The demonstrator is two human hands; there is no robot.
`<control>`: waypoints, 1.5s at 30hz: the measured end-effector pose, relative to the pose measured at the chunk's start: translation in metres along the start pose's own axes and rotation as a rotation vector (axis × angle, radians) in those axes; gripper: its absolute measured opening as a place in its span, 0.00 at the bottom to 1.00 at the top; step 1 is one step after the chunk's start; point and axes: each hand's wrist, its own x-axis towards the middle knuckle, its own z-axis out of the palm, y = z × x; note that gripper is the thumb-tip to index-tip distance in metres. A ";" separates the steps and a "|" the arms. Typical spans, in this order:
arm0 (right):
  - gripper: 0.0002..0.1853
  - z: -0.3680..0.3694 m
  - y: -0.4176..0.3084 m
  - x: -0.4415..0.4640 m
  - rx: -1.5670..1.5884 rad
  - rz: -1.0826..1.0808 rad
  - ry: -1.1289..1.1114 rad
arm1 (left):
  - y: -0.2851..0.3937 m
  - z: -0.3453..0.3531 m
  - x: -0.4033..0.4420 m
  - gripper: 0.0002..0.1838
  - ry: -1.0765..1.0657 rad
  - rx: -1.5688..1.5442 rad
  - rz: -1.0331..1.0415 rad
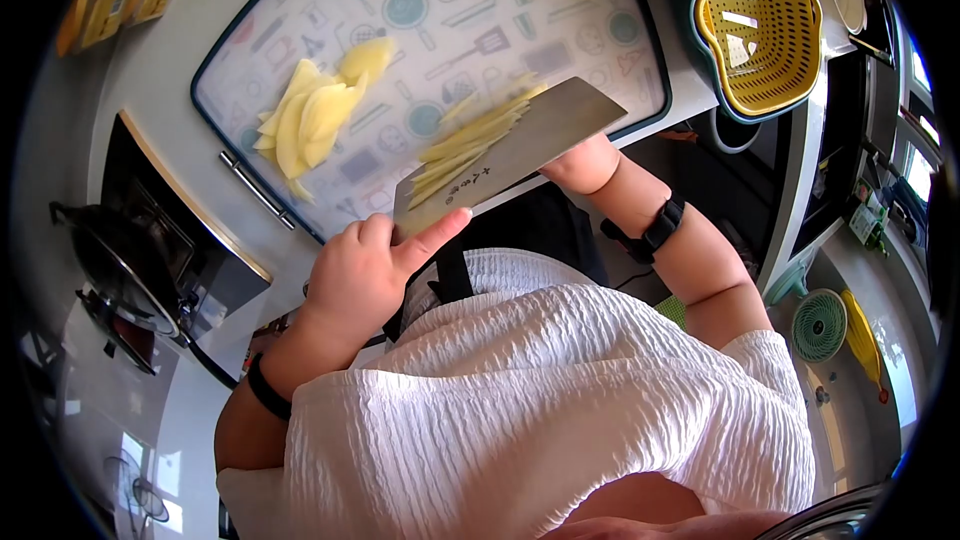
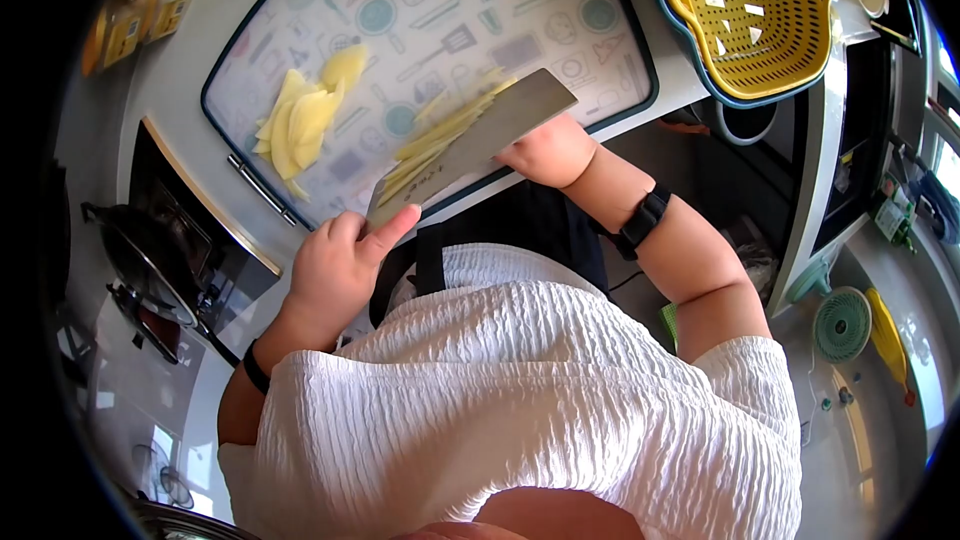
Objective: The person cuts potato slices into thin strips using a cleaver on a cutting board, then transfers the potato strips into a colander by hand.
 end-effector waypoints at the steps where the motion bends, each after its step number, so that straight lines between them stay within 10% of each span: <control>1: 0.15 -0.002 -0.001 0.002 -0.044 -0.053 0.008 | 0.000 -0.001 0.001 0.42 -0.008 0.003 -0.004; 45: 0.14 0.002 -0.006 0.002 -0.077 -0.069 0.063 | -0.009 0.000 0.002 0.42 0.001 0.024 0.016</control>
